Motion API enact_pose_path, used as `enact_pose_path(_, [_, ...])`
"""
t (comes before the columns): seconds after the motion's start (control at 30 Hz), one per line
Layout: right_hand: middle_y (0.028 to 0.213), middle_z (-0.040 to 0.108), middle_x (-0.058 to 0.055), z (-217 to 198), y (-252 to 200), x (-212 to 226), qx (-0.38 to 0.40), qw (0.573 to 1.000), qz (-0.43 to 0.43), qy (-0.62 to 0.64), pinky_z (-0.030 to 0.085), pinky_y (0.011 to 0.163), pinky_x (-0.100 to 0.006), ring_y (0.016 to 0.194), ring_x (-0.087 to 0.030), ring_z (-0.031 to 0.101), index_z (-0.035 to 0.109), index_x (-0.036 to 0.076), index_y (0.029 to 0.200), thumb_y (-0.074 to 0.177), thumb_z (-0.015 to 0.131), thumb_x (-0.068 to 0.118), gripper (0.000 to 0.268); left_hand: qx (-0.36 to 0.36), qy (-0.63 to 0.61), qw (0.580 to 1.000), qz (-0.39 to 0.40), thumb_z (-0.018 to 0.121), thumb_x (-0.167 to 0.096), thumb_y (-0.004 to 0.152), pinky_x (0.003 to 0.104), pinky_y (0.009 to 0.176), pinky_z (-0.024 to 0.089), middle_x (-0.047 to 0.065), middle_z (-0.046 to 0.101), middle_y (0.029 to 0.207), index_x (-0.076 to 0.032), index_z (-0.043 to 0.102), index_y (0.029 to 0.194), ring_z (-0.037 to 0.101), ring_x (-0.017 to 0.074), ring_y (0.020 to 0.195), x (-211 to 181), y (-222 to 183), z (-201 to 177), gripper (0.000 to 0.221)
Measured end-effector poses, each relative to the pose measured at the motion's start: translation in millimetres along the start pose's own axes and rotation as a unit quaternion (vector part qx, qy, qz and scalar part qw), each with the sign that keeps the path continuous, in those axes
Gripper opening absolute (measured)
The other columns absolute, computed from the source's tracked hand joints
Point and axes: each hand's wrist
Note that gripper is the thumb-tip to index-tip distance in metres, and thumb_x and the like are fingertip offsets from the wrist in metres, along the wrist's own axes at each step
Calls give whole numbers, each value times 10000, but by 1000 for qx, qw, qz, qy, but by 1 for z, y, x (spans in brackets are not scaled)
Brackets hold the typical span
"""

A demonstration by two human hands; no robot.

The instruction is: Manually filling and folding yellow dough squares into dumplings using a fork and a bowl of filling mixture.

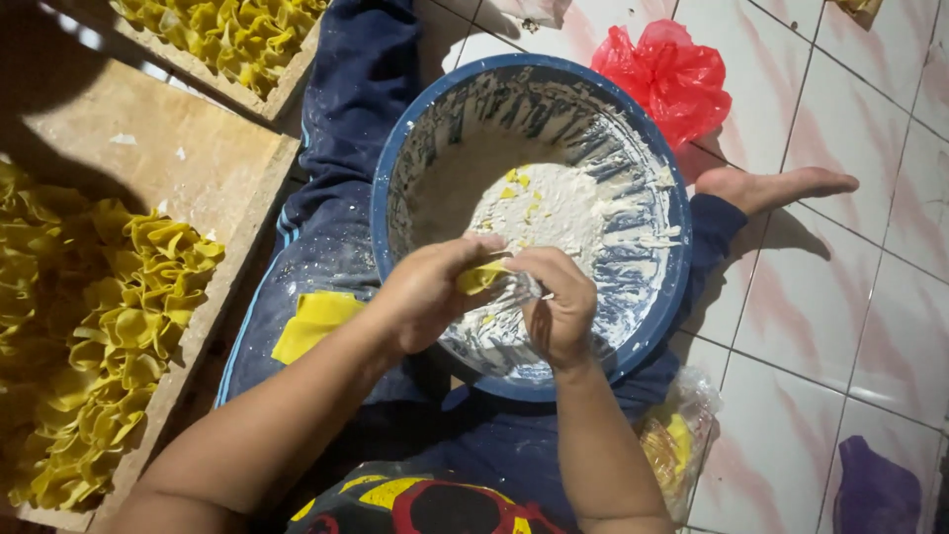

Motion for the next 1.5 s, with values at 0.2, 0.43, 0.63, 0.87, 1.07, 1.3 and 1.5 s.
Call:
enact_pose_path(0.2, [830,743,-157,-7,7,9,-60,997,14,46,576,740,-368,756,-262,734,783,-25,884,852,835,24,78,90,50,995,16,704,-101,902,358,967,570,196,720,1137,55,653,1322,719,247,1033,23,4,-25,451])
enact_pose_path(0.43, [817,739,-166,-6,5,13,-14,998,-21,64,579,695,-375,717,-273,723,813,-6,910,817,862,28,110,78,160,978,111,806,-127,855,285,742,617,156,773,970,15,729,1238,711,151,851,32,9,-26,415])
enact_pose_path(0.63, [841,749,-143,-2,7,18,12,997,-40,69,589,694,-363,725,-267,730,822,15,933,838,863,105,137,67,230,961,134,836,-157,829,167,509,494,90,766,770,-23,777,1169,634,61,647,29,8,-28,371])
enact_pose_path(0.87, [920,718,-181,-13,8,11,0,996,24,90,552,850,-406,893,-277,685,767,-23,1061,988,666,119,189,63,151,977,134,796,-62,840,280,687,608,146,745,839,46,761,1132,710,164,755,23,9,-29,313])
enact_pose_path(1.07, [849,722,-112,-9,-3,3,-9,979,159,129,564,776,-338,832,-137,618,745,-41,1022,949,695,-1,97,60,156,974,154,814,-61,836,328,745,634,158,746,849,48,760,1107,719,183,790,31,15,-30,298])
enact_pose_path(1.3, [929,748,-144,-1,-6,14,-18,975,152,160,591,794,-298,854,-148,682,761,-36,1078,807,875,105,326,-4,315,897,311,832,-44,787,311,764,620,129,777,900,-61,820,1027,758,189,875,38,11,-23,241])
enact_pose_path(1.5, [850,751,-141,0,-5,18,-52,984,153,76,574,676,-213,802,-106,698,779,-20,973,763,861,-63,229,-1,396,821,412,733,15,871,414,875,606,185,778,1041,-83,785,1135,753,337,1003,41,-8,-11,287])
Point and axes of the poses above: each hand's wrist, its own y-axis towards the middle knuckle, its own z-axis out of the palm, x = y × z
